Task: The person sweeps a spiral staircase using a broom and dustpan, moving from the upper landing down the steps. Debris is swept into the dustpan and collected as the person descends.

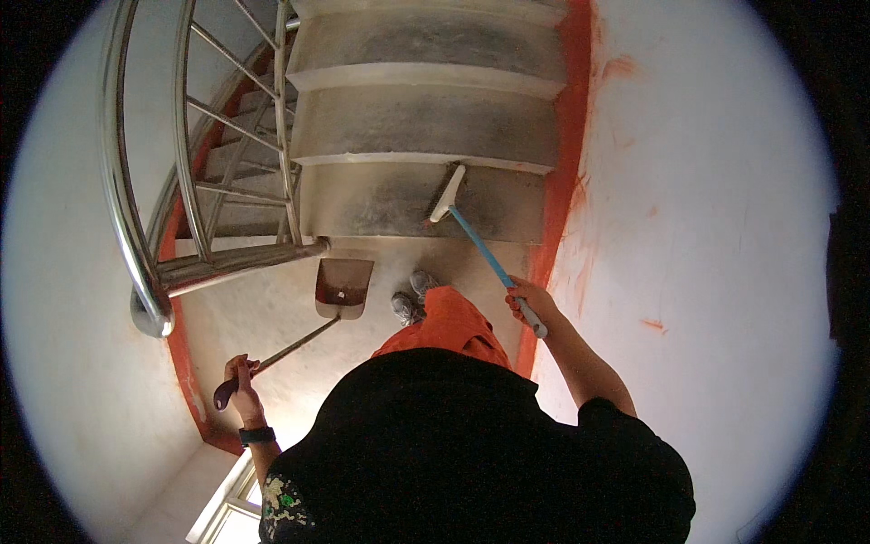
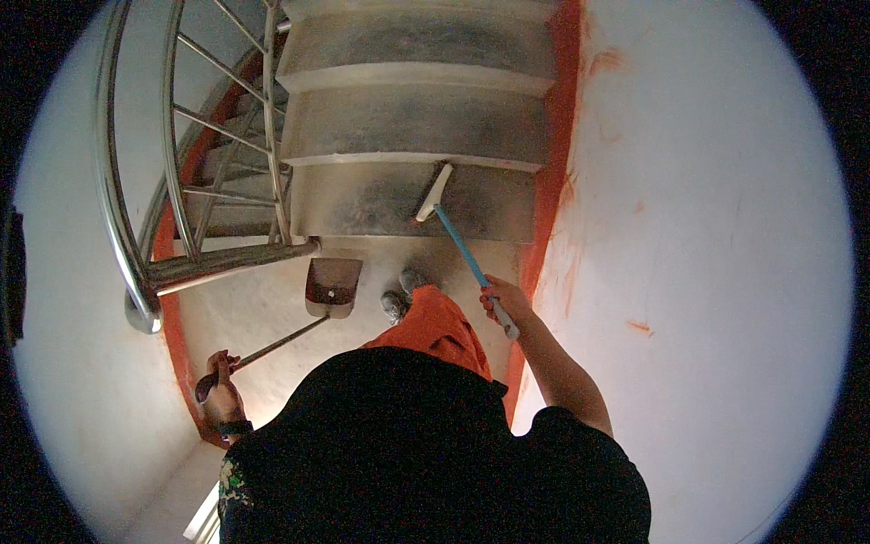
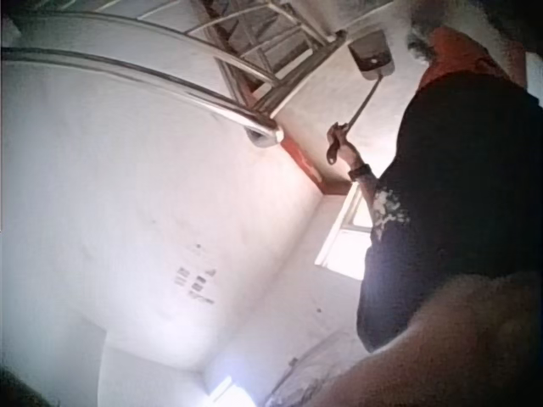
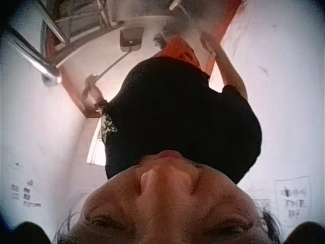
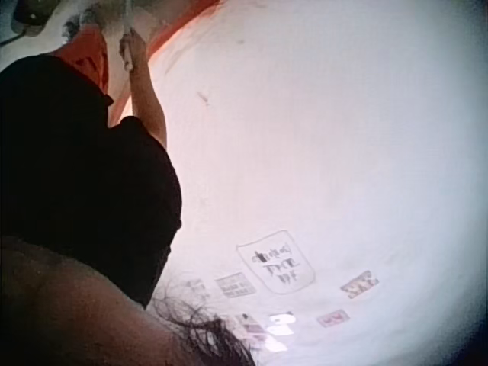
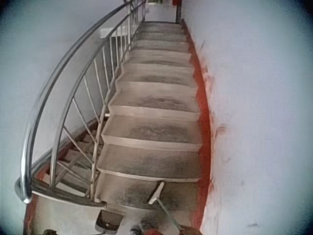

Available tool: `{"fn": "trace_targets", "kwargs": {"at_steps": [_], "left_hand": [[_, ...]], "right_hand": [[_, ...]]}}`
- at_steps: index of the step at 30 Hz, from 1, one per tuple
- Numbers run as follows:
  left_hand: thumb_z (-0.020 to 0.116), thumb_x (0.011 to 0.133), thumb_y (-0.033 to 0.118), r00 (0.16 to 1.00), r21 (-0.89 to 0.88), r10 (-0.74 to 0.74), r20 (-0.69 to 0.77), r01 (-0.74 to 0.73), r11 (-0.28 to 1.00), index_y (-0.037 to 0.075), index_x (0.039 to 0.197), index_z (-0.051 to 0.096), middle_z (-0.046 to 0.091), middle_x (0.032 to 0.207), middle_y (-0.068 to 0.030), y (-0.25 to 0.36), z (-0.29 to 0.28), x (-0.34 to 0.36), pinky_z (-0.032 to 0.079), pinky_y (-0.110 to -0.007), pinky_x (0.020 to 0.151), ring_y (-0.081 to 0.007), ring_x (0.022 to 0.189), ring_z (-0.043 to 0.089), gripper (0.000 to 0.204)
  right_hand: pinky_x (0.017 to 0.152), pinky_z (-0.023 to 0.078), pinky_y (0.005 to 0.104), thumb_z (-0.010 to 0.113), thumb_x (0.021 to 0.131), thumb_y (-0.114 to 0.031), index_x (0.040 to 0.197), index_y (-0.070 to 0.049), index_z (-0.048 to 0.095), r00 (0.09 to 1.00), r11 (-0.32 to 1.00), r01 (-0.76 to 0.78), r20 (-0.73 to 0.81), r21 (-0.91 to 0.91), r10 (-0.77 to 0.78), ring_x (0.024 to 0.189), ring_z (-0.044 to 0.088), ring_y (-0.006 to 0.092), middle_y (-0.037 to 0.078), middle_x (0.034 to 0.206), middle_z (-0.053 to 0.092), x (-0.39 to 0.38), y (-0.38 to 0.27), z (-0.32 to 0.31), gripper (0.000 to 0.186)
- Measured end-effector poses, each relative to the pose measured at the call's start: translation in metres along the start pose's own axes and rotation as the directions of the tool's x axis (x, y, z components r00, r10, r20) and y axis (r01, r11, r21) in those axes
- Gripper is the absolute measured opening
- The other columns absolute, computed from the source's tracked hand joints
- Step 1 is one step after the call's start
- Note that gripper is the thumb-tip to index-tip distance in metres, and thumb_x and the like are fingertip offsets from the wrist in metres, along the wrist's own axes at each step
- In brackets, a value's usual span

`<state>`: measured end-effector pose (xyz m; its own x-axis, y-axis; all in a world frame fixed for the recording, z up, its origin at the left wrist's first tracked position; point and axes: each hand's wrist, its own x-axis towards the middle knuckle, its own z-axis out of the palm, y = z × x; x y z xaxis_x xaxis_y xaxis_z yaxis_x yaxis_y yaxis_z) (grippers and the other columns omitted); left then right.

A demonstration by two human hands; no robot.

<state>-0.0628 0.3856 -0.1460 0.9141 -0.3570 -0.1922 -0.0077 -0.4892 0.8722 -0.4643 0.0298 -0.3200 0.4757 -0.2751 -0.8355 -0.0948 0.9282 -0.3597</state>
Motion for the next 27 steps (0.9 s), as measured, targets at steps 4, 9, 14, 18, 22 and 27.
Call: {"fn": "trace_targets", "kwargs": {"at_steps": [4, 9, 14, 18, 22, 27], "left_hand": [[0.053, 0.088, 0.016, 1.0, 0.007, 0.005, -0.001, -0.005, 1.0, 0.001, 0.091, 0.056, 0.058, 0.078, -0.0059, -0.002, 0.002, 0.003, 0.048, -0.03, 0.073, -0.0167, 0.073, 0.058, 0.016], [0.052, 0.087, 0.012, 1.0, 0.012, -0.016, 0.012, 0.016, 1.0, 0.0, 0.094, 0.056, 0.058, 0.08, -0.0073, 0.005, 0.006, 0.002, 0.048, -0.03, 0.073, -0.0179, 0.074, 0.059, 0.015], [0.051, 0.087, 0.01, 0.996, -0.008, 0.035, 0.079, -0.034, 0.999, -0.001, 0.094, 0.056, 0.058, 0.083, -0.0082, 0.007, 0.005, 0.0, 0.048, -0.03, 0.075, -0.0187, 0.078, 0.059, 0.014], [0.052, 0.087, 0.01, 0.998, 0.023, -0.003, 0.068, 0.002, 1.0, -0.001, 0.095, 0.057, 0.059, 0.083, -0.0084, 0.017, 0.012, -0.002, 0.048, -0.031, 0.077, -0.0195, 0.079, 0.06, 0.014], [0.053, 0.088, 0.013, 0.997, 0.077, 0.009, 0.072, -0.014, 0.997, -0.001, 0.095, 0.057, 0.06, 0.085, -0.0093, 0.021, 0.014, 0.001, 0.048, -0.031, 0.076, -0.0196, 0.078, 0.061, 0.016], [0.052, 0.088, 0.015, 0.997, 0.083, 0.014, 0.08, -0.02, 0.996, 0.0, 0.095, 0.057, 0.06, 0.084, -0.0079, 0.023, 0.019, -0.001, 0.047, -0.03, 0.077, -0.0187, 0.079, 0.06, 0.017]], "right_hand": [[0.038, 0.038, 0.0219, 0.054, 0.079, -0.011, 0.129, -0.004, 0.037, 0.991, 0.995, -0.013, 0.133, -0.097, 0.026, 0.049, 0.046, 0.0087, 0.003, 0.067, 0.05, 0.013, 0.004, 0.004, 0.054], [0.044, 0.039, 0.0246, 0.05, 0.08, -0.012, 0.105, -0.003, 0.051, 0.948, 0.885, 0.126, 0.316, -0.449, 0.025, 0.046, 0.046, 0.0115, 0.003, 0.064, 0.05, 0.095, 0.004, 0.076, 0.027], [0.045, 0.037, 0.0309, 0.049, 0.082, -0.019, 0.069, -0.006, 0.05, 0.767, 0.819, 0.24, 0.619, -0.521, 0.169, 0.044, 0.047, 0.0174, 0.006, 0.057, 0.05, 0.176, -0.003, 0.173, 0.018], [0.043, 0.037, 0.0319, 0.047, 0.083, -0.019, 0.068, -0.005, 0.048, 0.8, 0.858, 0.042, 0.532, -0.512, 0.278, 0.042, 0.046, 0.0177, 0.007, 0.053, 0.047, 0.213, 0.002, 0.212, 0.021], [0.04, 0.036, 0.0325, 0.048, 0.083, -0.018, 0.068, -0.005, 0.049, 0.838, 0.808, 0.066, 0.472, -0.585, 0.274, 0.04, 0.044, 0.0172, 0.007, 0.055, 0.048, 0.226, 0.003, 0.19, 0.02], [0.036, 0.035, 0.0268, 0.048, 0.084, -0.015, 0.096, -0.006, 0.047, 0.897, 0.948, -0.016, 0.414, -0.317, 0.154, 0.042, 0.043, 0.012, 0.004, 0.059, 0.049, 0.167, -0.007, 0.082, 0.015]]}}
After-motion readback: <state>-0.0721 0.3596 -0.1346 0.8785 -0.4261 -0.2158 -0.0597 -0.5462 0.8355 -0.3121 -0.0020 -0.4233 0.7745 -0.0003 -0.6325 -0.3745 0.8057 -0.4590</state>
